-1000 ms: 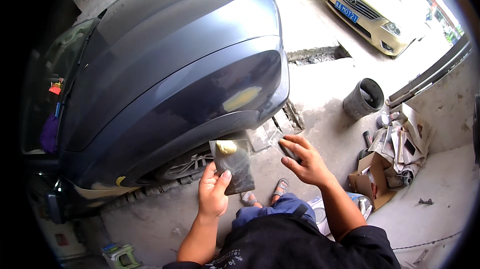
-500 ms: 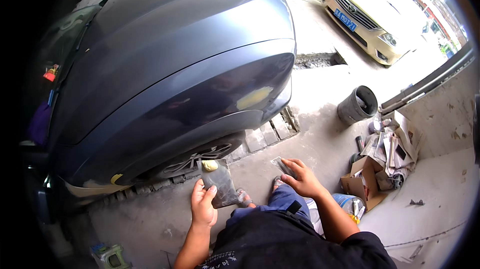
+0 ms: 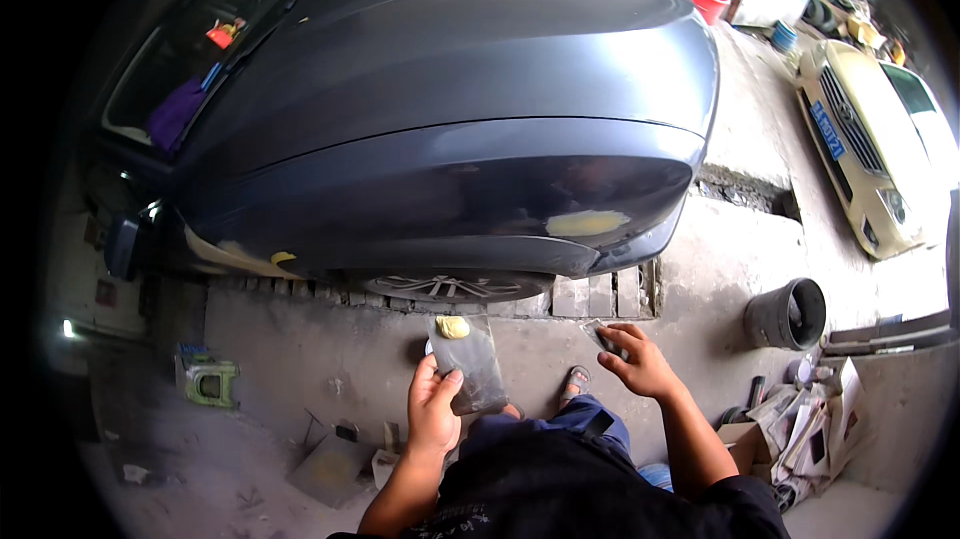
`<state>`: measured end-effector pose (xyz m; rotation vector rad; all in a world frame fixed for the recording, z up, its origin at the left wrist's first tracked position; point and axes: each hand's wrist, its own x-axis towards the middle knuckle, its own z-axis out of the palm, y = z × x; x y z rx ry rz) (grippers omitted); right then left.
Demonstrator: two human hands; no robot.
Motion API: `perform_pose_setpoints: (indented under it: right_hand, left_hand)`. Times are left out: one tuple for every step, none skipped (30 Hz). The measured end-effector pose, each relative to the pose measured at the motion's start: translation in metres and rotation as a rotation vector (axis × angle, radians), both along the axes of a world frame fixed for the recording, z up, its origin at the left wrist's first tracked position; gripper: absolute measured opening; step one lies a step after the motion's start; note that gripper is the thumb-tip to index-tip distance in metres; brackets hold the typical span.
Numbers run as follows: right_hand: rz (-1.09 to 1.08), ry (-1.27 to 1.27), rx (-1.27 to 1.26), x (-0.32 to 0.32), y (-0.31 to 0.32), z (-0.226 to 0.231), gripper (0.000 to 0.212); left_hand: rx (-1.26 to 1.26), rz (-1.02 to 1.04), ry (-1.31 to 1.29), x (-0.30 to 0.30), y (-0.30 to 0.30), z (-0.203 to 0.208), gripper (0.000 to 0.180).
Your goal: The person applies a yellowish body filler to the front fender of a dark-colored car using a metal spreader, smoothing the material over the surface. The person then uses a sanding block to sand the filler area, leveling the surface.
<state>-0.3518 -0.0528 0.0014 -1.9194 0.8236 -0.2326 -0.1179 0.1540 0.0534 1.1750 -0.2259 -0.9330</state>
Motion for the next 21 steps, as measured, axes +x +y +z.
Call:
perform_pose_setpoints:
  right_hand:
    - [0.019, 0.007, 0.008, 0.003, -0.007, 0.004, 0.046]
    - [0.037, 0.014, 0.015, 0.01, -0.012, 0.009, 0.046]
    - [0.075, -0.013, -0.013, 0.016, -0.015, 0.011, 0.046]
    - [0.112, -0.04, -0.04, 0.024, -0.017, 0.012, 0.045]
    - [0.146, -0.068, -0.067, 0.033, -0.017, 0.015, 0.045]
    - [0.174, -0.04, 0.015, 0.045, -0.013, 0.027, 0.045]
    - [0.217, -0.061, -0.02, 0.056, -0.009, 0.027, 0.046]
    - [0.259, -0.083, -0.054, 0.066, -0.005, 0.027, 0.046]
    - [0.276, -0.076, -0.034, 0.076, 0.001, 0.029, 0.047]
    - [0.293, -0.069, -0.013, 0.086, 0.008, 0.032, 0.047]
    - [0.31, -0.062, 0.007, 0.097, 0.015, 0.034, 0.048]
    - [0.322, -0.071, 0.023, 0.106, 0.021, 0.029, 0.051]
    - [0.32, -0.076, 0.062, 0.115, 0.03, 0.026, 0.054]
    - [0.319, -0.08, 0.101, 0.127, 0.04, 0.024, 0.056]
    - [0.324, -0.098, 0.08, 0.14, 0.052, 0.026, 0.06]
    - [0.344, -0.075, 0.087, 0.152, 0.063, 0.026, 0.059]
    - [0.363, -0.052, 0.092, 0.164, 0.076, 0.026, 0.058]
    - [0.384, -0.027, 0.094, 0.176, 0.088, 0.026, 0.058]
    - [0.39, -0.025, 0.101, 0.188, 0.1, 0.026, 0.059]
    - [0.393, -0.021, 0.077, 0.201, 0.114, 0.025, 0.058]
    - [0.392, -0.021, 0.088, 0.213, 0.128, 0.029, 0.058]
  left_hand:
    - [-0.006, 0.034, -0.001, -0.003, 0.003, 0.005, 0.032]
    - [-0.017, 0.087, 0.014, -0.006, 0.008, 0.01, 0.031]
    - [-0.036, 0.138, 0.03, -0.009, 0.013, 0.014, 0.03]
    - [-0.056, 0.187, 0.044, -0.011, 0.018, 0.017, 0.029]
    - [-0.056, 0.219, 0.015, -0.01, 0.028, 0.015, 0.03]
    - [-0.063, 0.249, 0.005, -0.01, 0.038, 0.014, 0.031]
    - [-0.069, 0.278, -0.005, -0.008, 0.047, 0.015, 0.032]
    - [-0.075, 0.305, -0.016, -0.007, 0.055, 0.017, 0.033]
    - [-0.069, 0.352, -0.01, -0.006, 0.065, 0.021, 0.034]
    - [-0.07, 0.375, -0.009, -0.002, 0.075, 0.018, 0.035]
    - [-0.071, 0.399, -0.008, 0.003, 0.085, 0.014, 0.035]
    - [-0.067, 0.428, -0.013, 0.008, 0.098, 0.013, 0.035]
    - [-0.063, 0.452, -0.025, 0.014, 0.108, 0.013, 0.036]
    - [-0.07, 0.466, -0.032, 0.022, 0.119, 0.014, 0.036]
    - [-0.08, 0.476, -0.034, 0.031, 0.132, 0.013, 0.036]
    - [-0.091, 0.485, -0.036, 0.04, 0.146, 0.012, 0.037]
    - [-0.104, 0.502, -0.009, 0.049, 0.162, 0.006, 0.037]
    - [-0.104, 0.509, -0.008, 0.059, 0.176, 0.001, 0.037]
    - [-0.105, 0.515, -0.008, 0.07, 0.191, -0.004, 0.037]
    - [-0.105, 0.52, -0.009, 0.081, 0.205, -0.006, 0.037]
    - [-0.1, 0.537, -0.018, 0.09, 0.216, -0.007, 0.035]
